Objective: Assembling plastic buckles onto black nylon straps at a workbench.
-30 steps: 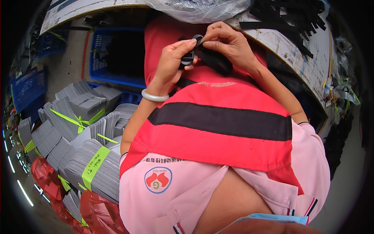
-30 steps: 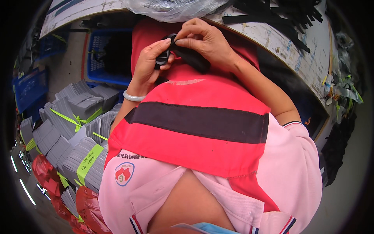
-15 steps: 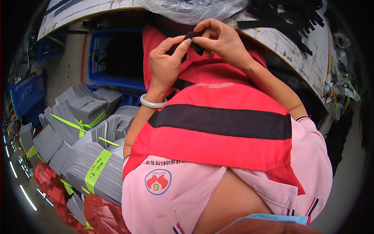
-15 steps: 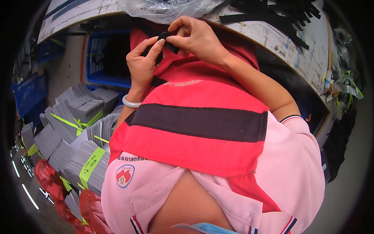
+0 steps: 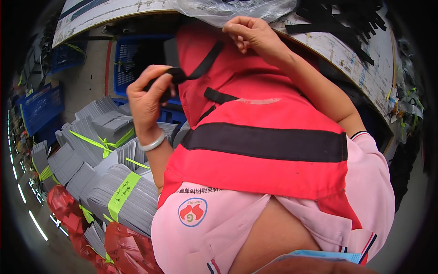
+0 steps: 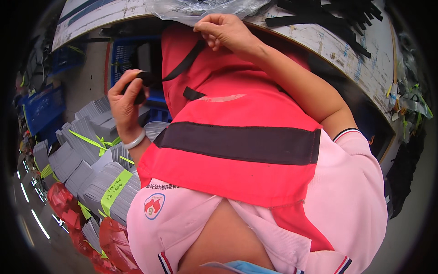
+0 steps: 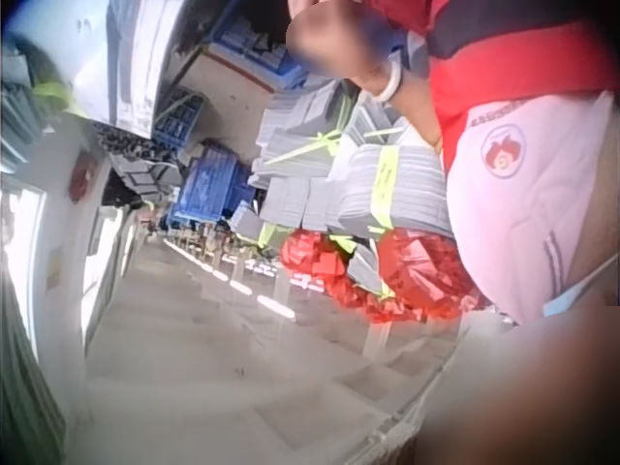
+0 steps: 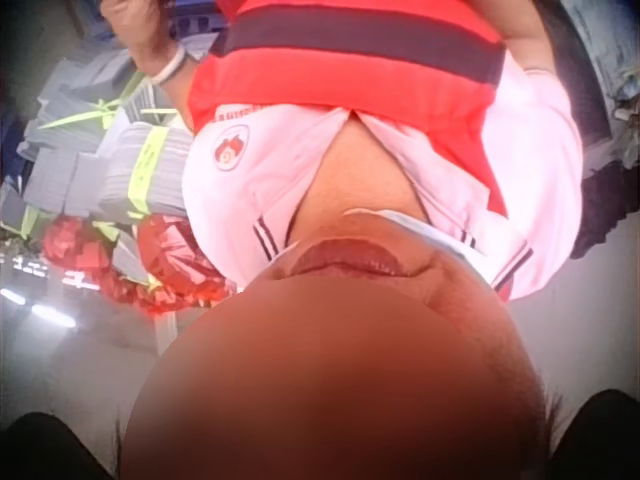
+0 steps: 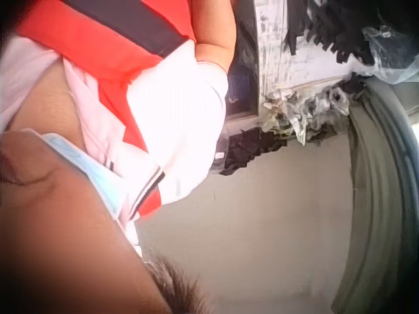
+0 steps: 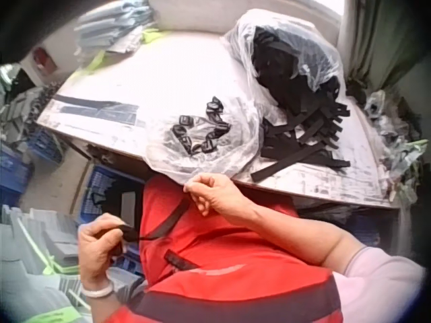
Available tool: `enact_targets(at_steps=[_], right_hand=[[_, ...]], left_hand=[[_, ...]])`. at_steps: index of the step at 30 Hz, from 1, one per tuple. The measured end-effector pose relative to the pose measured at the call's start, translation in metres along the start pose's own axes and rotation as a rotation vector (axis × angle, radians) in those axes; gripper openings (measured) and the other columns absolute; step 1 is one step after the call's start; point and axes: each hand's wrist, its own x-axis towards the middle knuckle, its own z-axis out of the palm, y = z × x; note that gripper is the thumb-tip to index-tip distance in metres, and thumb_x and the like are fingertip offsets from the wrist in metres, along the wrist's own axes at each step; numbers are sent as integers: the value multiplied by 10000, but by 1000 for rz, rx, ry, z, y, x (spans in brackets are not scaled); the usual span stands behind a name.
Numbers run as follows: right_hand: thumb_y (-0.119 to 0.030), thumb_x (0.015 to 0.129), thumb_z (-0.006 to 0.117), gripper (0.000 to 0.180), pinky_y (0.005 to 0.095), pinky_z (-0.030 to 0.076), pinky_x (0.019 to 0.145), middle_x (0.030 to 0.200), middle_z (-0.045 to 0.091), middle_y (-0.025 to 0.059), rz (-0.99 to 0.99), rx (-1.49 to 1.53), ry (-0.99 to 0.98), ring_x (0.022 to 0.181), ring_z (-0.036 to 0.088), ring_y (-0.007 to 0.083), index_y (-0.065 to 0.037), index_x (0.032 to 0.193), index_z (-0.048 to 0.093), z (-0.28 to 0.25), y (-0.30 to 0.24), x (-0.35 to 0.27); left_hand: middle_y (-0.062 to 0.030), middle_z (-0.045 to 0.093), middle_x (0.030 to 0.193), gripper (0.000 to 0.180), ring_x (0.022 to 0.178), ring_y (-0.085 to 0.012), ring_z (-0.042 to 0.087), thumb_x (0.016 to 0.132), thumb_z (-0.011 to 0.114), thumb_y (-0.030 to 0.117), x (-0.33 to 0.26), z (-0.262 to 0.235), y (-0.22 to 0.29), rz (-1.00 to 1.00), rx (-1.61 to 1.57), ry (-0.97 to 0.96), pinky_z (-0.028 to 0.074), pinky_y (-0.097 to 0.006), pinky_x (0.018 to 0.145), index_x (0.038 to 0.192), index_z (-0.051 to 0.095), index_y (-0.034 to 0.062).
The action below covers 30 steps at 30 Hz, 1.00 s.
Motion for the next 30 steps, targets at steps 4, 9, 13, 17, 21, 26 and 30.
enact_targets(at_steps=[4,9,13,17,21,26,30], right_hand=[[-231,946,590,194,182,422,521,688,537,-39,33,-162,-115,566,485,31,-42,935,634,-1,9,-5],[-267,949,607,245,207,441,531,680,552,-17,71,-268,-307,562,500,51,-23,945,630,41,-3,-17],[-292,936,626,283,204,442,505,644,559,-12,34,-335,-319,527,527,59,-10,917,632,35,-10,-13],[-255,925,639,231,196,455,495,638,586,3,132,-119,-220,527,556,60,-26,895,631,12,-5,-21],[-243,963,565,218,193,483,475,652,582,10,202,-167,-199,519,570,74,-27,948,584,16,14,-30],[-342,974,547,335,215,519,514,746,611,43,262,-64,-319,562,599,89,-8,957,571,-1,28,-24],[-266,921,644,268,231,524,547,777,651,66,279,-249,-340,636,628,102,-4,930,586,-2,22,-26]], left_hand=[[-16,639,799,182,590,-56,560,894,684,158,-1,-41,-10,223,519,722,354,-172,439,1034,705,44],[-13,613,803,217,601,-77,551,927,640,193,18,20,-38,38,-191,315,335,-188,417,1030,676,6],[5,608,765,224,609,-55,549,925,644,226,36,69,-63,97,-265,200,374,-181,453,993,687,17],[-13,636,783,197,619,-55,558,914,662,186,37,72,-55,-101,-516,101,423,-185,490,938,692,-7],[-21,653,785,189,644,-68,587,917,657,187,29,99,-75,-245,-478,12,458,-195,537,954,675,2],[7,576,762,312,654,-61,546,997,523,278,26,103,-97,-278,-528,-65,455,-200,593,1019,652,-5],[4,548,776,364,699,-62,547,1019,465,309,26,107,-102,-302,-431,11,453,-197,638,1069,631,-11]])
